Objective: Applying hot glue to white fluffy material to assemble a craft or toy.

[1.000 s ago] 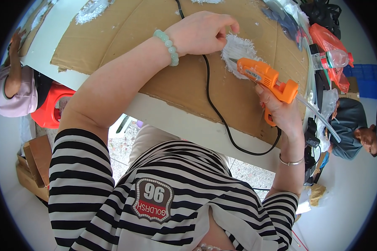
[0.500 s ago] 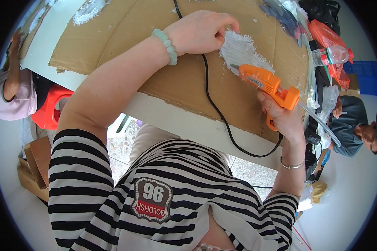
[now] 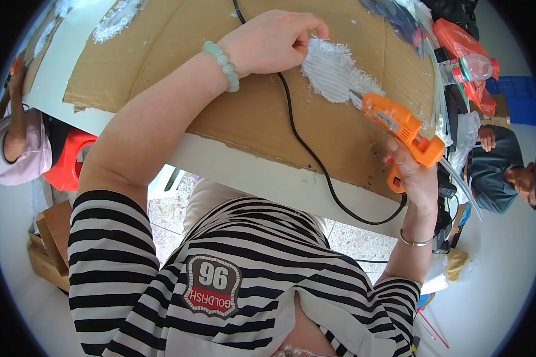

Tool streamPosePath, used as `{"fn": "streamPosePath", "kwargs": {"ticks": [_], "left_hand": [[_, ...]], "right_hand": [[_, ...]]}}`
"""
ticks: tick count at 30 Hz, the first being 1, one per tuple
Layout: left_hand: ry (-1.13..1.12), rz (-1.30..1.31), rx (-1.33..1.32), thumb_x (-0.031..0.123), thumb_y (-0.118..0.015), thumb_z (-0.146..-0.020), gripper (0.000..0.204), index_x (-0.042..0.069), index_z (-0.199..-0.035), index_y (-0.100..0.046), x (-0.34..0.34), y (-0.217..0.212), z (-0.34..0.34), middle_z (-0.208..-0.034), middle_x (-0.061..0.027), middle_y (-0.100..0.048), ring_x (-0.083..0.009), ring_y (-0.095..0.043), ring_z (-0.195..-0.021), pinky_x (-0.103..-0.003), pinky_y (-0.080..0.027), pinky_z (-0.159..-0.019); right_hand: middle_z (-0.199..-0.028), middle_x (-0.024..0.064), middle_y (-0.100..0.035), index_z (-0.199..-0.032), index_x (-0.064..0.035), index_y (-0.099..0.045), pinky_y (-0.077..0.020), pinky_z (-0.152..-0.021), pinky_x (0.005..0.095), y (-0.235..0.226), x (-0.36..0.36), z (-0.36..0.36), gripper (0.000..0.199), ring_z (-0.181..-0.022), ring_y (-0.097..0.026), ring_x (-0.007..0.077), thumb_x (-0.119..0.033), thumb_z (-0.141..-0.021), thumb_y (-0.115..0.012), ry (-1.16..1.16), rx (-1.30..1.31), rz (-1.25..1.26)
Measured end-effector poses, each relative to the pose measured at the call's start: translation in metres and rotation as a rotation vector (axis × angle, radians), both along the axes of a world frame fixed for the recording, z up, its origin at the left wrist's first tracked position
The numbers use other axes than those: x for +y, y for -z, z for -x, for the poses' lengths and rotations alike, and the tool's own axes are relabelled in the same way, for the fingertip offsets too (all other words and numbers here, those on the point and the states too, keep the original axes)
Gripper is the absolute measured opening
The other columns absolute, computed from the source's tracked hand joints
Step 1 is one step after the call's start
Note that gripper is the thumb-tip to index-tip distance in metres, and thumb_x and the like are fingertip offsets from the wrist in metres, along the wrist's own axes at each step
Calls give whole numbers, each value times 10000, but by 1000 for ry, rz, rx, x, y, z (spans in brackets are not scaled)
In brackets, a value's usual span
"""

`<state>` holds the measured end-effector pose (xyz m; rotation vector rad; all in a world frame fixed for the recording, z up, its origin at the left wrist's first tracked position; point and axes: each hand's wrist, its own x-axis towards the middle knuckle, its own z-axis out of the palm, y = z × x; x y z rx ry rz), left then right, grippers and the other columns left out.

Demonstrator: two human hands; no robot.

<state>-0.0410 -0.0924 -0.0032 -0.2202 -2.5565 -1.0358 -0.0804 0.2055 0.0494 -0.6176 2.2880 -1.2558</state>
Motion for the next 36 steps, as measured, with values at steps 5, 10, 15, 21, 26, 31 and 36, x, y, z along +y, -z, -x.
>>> {"fn": "streamPosePath", "kwargs": {"ticks": [5,10,15,21,26,31,36], "left_hand": [[17,-6,-20,-17,-540,-755,307,77,-1046,-568,0,-3,-1,-686,-50,-568,-183,-547,-652,-292,-455,-635],[33,-68,-48,-19,-538,-760,311,74,-1055,-567,1,-6,-3,-686,-44,-563,-172,-548,-657,-292,-455,-639],[9,-15,-53,-23,-536,-761,316,75,-1060,-568,1,-3,0,-690,-43,-563,-167,-542,-652,-291,-455,-634],[11,-36,-63,-14,-538,-766,321,79,-1071,-569,2,-6,-2,-697,-43,-564,-168,-540,-650,-292,-455,-634],[24,-55,-12,-7,-542,-767,315,81,-1068,-566,2,-4,-2,-699,-41,-566,-169,-538,-646,-291,-453,-630],[29,-39,-25,-9,-546,-762,309,82,-1057,-564,2,-4,-1,-698,-40,-570,-170,-533,-644,-290,-450,-626],[14,-23,-40,-8,-549,-759,310,82,-1055,-563,2,-3,0,-695,-42,-571,-173,-531,-640,-290,-448,-620]], "right_hand": [[-797,51,-619,-1037,11,-594,-471,-730,287,5,11,3,368,-754,-593,134,-286,-837,-681,4,15,135],[-826,64,-633,-1049,15,-598,-467,-748,283,8,5,3,386,-793,-599,141,-296,-836,-682,-13,-12,109],[-820,58,-635,-1041,17,-603,-466,-729,259,10,0,7,372,-772,-600,123,-278,-833,-688,-8,3,19],[-803,37,-626,-1037,14,-606,-463,-687,240,10,0,8,331,-722,-584,106,-234,-834,-686,-4,-16,-56],[-798,24,-616,-1029,10,-607,-462,-664,238,11,0,7,320,-705,-576,98,-227,-831,-689,-12,-28,-72],[-811,10,-610,-1015,-5,-612,-457,-652,230,9,-5,4,302,-694,-563,88,-218,-820,-701,-10,-9,-114],[-804,2,-602,-1004,-10,-616,-452,-642,227,11,-3,6,286,-679,-550,84,-213,-821,-701,-31,4,-127]]}}
